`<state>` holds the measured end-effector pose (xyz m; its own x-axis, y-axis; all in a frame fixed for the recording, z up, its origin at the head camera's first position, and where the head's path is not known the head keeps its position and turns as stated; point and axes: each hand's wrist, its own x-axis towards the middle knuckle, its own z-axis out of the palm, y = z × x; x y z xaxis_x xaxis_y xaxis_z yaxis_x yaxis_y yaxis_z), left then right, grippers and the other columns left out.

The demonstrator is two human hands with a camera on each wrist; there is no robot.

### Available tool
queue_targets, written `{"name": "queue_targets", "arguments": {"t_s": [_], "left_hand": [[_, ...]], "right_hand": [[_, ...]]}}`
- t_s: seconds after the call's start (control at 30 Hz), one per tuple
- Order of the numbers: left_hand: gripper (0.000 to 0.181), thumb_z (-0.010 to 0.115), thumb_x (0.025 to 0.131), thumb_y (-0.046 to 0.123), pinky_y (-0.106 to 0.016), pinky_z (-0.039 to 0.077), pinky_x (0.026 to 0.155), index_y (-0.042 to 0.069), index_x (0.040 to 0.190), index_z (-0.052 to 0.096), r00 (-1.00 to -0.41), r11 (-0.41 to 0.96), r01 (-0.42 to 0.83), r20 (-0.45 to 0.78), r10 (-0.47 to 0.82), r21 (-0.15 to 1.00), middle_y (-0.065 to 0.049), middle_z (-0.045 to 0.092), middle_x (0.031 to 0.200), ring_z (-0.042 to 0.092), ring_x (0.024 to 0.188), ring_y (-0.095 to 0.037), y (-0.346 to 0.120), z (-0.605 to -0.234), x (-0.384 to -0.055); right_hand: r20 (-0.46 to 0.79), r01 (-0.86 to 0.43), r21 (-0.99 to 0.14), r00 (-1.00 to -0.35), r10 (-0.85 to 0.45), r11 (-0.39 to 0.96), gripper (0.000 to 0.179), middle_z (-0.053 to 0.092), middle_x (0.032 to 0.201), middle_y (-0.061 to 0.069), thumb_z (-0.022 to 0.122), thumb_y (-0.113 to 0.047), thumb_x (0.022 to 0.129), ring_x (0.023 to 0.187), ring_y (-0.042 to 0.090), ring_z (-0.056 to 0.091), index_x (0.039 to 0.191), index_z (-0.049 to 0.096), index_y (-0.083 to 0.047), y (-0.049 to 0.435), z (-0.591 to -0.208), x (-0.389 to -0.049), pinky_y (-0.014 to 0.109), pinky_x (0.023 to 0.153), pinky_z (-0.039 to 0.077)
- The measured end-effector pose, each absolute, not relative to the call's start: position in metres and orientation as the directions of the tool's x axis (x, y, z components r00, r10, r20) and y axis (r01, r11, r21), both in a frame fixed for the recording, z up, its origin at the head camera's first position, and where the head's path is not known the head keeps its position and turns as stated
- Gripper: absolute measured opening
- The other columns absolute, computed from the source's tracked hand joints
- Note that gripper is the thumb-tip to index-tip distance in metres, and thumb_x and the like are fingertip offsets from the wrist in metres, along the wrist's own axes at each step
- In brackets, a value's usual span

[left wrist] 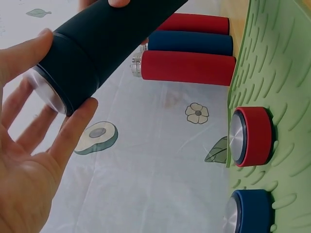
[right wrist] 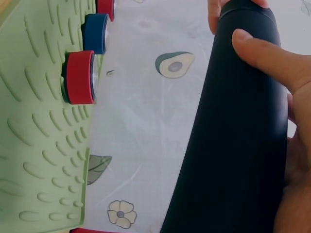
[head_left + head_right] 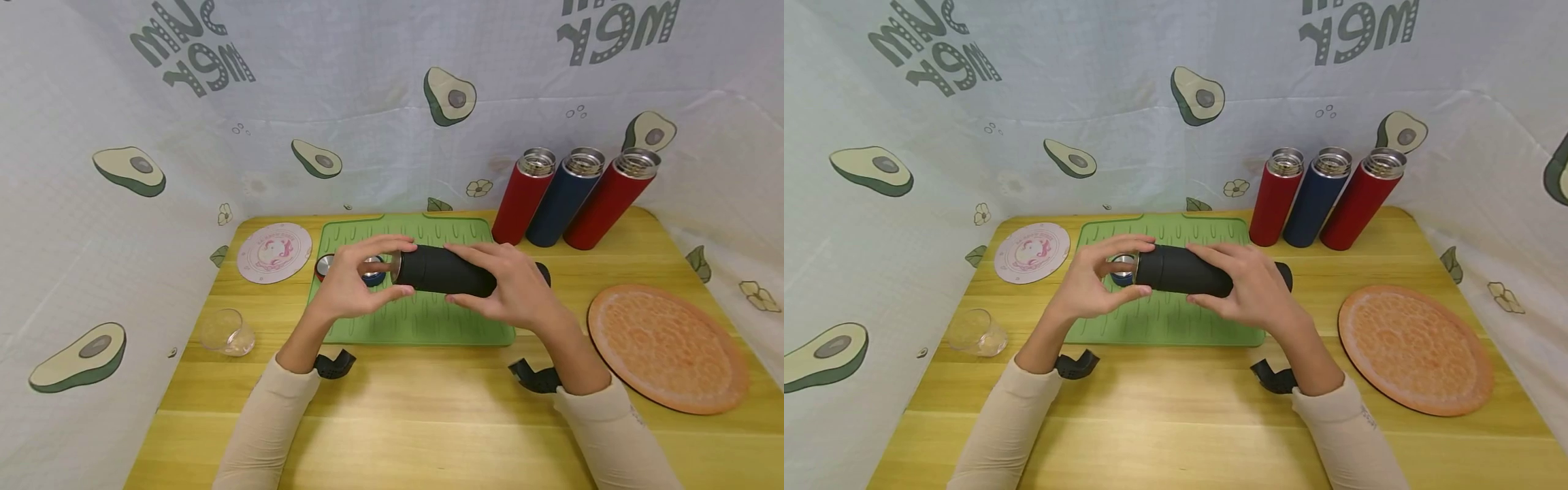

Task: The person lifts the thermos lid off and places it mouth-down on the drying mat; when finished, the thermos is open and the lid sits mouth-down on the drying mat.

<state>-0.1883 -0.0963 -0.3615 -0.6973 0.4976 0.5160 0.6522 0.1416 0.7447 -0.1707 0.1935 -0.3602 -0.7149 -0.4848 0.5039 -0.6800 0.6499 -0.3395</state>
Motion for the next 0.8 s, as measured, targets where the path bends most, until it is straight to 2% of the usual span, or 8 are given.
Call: {"name": "queue_targets", "arguments": {"t_s": [0.23,0.33,0.43,0.53,0.6,0.7,0.8], "left_hand": [[0.053,0.087,0.084,0.024,-0.03,0.064,0.085,0.024,0.134,0.069,-0.801,0.2,0.542,0.43,0.416,0.816,-0.001,0.07,0.13,0.071,0.103,-0.014,-0.095,-0.362,-0.186],[0.051,0.085,0.086,0.024,-0.03,0.064,0.083,0.025,0.134,0.07,-0.842,0.219,0.488,0.389,0.374,0.845,-0.001,0.069,0.131,0.074,0.1,-0.016,-0.094,-0.361,-0.184],[0.051,0.085,0.087,0.028,-0.031,0.065,0.081,0.026,0.135,0.069,-0.855,0.222,0.469,0.375,0.359,0.855,-0.002,0.068,0.132,0.074,0.1,-0.017,-0.093,-0.362,-0.184],[0.059,0.084,0.087,0.039,-0.032,0.064,0.087,0.029,0.141,0.064,-0.829,0.183,0.485,0.384,0.406,0.855,0.001,0.064,0.139,0.07,0.112,-0.017,-0.094,-0.363,-0.186],[0.067,0.085,0.085,0.042,-0.033,0.062,0.093,0.027,0.146,0.059,-0.79,0.142,0.519,0.409,0.456,0.843,0.001,0.059,0.146,0.064,0.123,-0.017,-0.094,-0.364,-0.188],[0.072,0.088,0.084,0.03,-0.035,0.059,0.101,0.02,0.148,0.057,-0.716,0.084,0.587,0.468,0.518,0.805,-0.001,0.051,0.154,0.055,0.137,-0.02,-0.095,-0.364,-0.189],[0.066,0.088,0.083,0.012,-0.037,0.057,0.103,0.01,0.143,0.061,-0.649,0.053,0.651,0.521,0.554,0.757,-0.006,0.049,0.156,0.052,0.141,-0.023,-0.095,-0.363,-0.19]], "right_hand": [[0.59,-0.707,-0.254,-0.654,-0.474,0.66,0.078,0.072,0.121,0.014,0.095,-0.037,0.069,0.1,0.032,0.067,0.139,0.067,-0.018,0.189,-0.362,-0.172,0.047,0.08,0.052],[0.622,-0.722,-0.205,-0.617,-0.482,0.66,0.078,0.071,0.122,0.015,0.095,-0.036,0.068,0.103,0.034,0.067,0.139,0.067,-0.018,0.187,-0.362,-0.173,0.05,0.085,0.052],[0.637,-0.725,-0.189,-0.604,-0.479,0.663,0.078,0.071,0.122,0.015,0.095,-0.036,0.068,0.103,0.035,0.067,0.138,0.068,-0.018,0.187,-0.362,-0.173,0.051,0.088,0.052],[0.63,-0.714,-0.225,-0.626,-0.46,0.663,0.078,0.071,0.122,0.014,0.096,-0.036,0.067,0.103,0.033,0.067,0.138,0.068,-0.018,0.19,-0.361,-0.172,0.049,0.085,0.052],[0.616,-0.701,-0.261,-0.65,-0.445,0.663,0.079,0.072,0.122,0.013,0.097,-0.037,0.066,0.102,0.032,0.068,0.137,0.069,-0.018,0.193,-0.36,-0.171,0.047,0.082,0.052],[0.587,-0.684,-0.31,-0.684,-0.433,0.661,0.081,0.072,0.122,0.012,0.098,-0.036,0.064,0.101,0.031,0.068,0.138,0.068,-0.02,0.198,-0.357,-0.17,0.045,0.079,0.053],[0.548,-0.676,-0.336,-0.707,-0.448,0.656,0.081,0.072,0.123,0.011,0.098,-0.036,0.065,0.099,0.031,0.068,0.138,0.068,-0.021,0.2,-0.355,-0.169,0.044,0.075,0.054]]}}
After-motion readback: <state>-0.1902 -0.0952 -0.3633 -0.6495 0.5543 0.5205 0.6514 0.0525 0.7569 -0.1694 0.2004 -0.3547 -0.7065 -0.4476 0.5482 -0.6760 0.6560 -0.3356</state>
